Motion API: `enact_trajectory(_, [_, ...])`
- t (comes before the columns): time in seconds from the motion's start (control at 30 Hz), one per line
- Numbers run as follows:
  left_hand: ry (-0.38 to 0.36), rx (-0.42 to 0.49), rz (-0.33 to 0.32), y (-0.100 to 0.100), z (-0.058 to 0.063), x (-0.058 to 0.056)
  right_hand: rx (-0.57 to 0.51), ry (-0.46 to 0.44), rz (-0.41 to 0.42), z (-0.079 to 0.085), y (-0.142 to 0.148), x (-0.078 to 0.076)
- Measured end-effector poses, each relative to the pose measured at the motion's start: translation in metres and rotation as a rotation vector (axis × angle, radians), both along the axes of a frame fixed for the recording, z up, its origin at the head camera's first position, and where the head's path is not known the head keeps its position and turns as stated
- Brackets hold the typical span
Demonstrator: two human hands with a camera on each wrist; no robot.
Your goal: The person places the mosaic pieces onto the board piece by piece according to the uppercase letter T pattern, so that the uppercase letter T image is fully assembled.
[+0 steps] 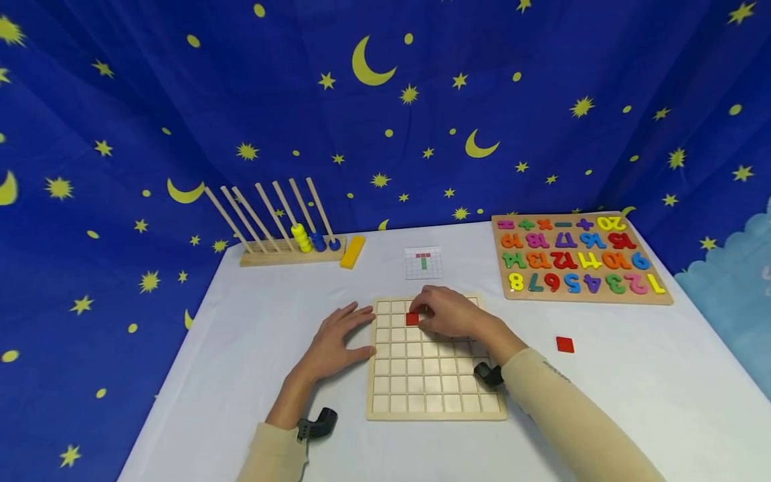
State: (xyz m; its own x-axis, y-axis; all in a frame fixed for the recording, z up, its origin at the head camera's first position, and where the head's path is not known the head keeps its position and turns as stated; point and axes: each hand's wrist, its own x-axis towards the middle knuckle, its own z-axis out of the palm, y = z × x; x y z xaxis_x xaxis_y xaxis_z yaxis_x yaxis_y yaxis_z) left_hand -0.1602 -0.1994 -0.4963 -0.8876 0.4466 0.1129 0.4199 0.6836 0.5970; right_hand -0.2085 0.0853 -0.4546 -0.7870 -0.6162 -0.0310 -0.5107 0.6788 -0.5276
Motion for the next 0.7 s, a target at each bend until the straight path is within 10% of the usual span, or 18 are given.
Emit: enact_trajectory(0.7, [-0.004,-0.004,0.008,0.001,0.001,0.0,-0.247,-0.124,0.047,0.004,0.03,0.008])
